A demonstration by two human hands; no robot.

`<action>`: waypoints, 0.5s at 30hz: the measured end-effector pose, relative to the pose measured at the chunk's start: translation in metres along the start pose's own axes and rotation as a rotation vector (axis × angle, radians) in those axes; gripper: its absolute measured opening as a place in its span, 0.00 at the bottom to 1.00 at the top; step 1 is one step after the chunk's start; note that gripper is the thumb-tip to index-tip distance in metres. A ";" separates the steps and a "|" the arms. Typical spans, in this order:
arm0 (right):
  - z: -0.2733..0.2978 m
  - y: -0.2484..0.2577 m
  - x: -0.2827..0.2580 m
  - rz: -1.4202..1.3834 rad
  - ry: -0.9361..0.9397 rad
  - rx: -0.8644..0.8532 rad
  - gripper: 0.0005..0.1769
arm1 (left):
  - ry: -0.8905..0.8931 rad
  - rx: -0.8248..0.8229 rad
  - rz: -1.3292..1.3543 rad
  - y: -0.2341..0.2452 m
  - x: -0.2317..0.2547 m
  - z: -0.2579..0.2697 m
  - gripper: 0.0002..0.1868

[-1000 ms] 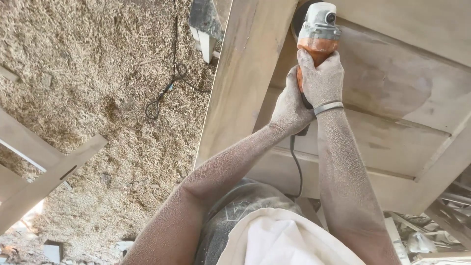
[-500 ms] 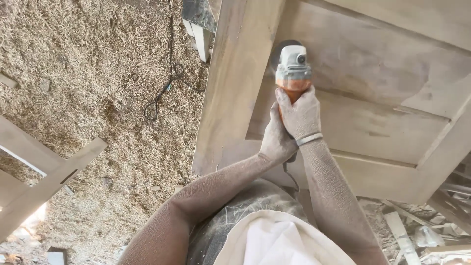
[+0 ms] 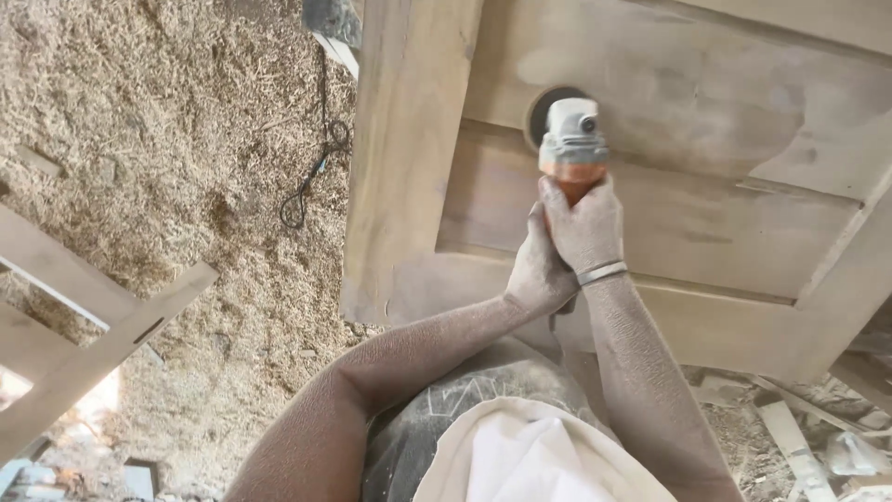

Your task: Sanding a wooden door panel using a power angle grinder with a sanding disc attachment.

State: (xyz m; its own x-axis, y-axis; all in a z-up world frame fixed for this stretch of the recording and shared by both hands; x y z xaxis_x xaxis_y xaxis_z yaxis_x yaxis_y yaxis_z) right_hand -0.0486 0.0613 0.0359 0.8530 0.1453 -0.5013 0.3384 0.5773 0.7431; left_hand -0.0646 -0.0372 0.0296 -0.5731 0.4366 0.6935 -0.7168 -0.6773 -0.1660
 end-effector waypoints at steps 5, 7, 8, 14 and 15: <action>-0.033 -0.005 -0.005 -0.097 0.059 -0.010 0.37 | -0.055 0.027 -0.062 0.012 0.033 -0.011 0.57; -0.041 -0.018 -0.010 -0.130 0.076 -0.031 0.38 | -0.050 0.058 -0.085 0.021 0.033 -0.017 0.55; -0.042 -0.025 -0.020 -0.145 0.104 -0.028 0.39 | -0.068 0.084 -0.104 0.029 0.033 -0.022 0.57; -0.041 -0.040 -0.064 -0.087 0.119 -0.053 0.39 | -0.175 0.149 -0.087 0.061 0.043 -0.024 0.59; -0.038 -0.042 -0.066 -0.089 0.123 -0.045 0.38 | -0.182 0.146 -0.078 0.064 0.042 -0.022 0.59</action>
State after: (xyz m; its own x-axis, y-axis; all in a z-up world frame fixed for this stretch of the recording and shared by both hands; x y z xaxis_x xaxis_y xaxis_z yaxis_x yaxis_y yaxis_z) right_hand -0.1339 0.0584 0.0209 0.7644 0.1878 -0.6168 0.3898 0.6274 0.6741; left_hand -0.1437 -0.0491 0.0329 -0.4282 0.3857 0.8172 -0.6830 -0.7303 -0.0131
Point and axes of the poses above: each hand's wrist, its own z-axis away from the middle knuckle, its own y-axis out of the back of the hand, x = y × z, the point moved 4 cm from there along -z, towards the middle knuckle, and after that the axes turned 3 degrees about -y, right-handed, at the moved point
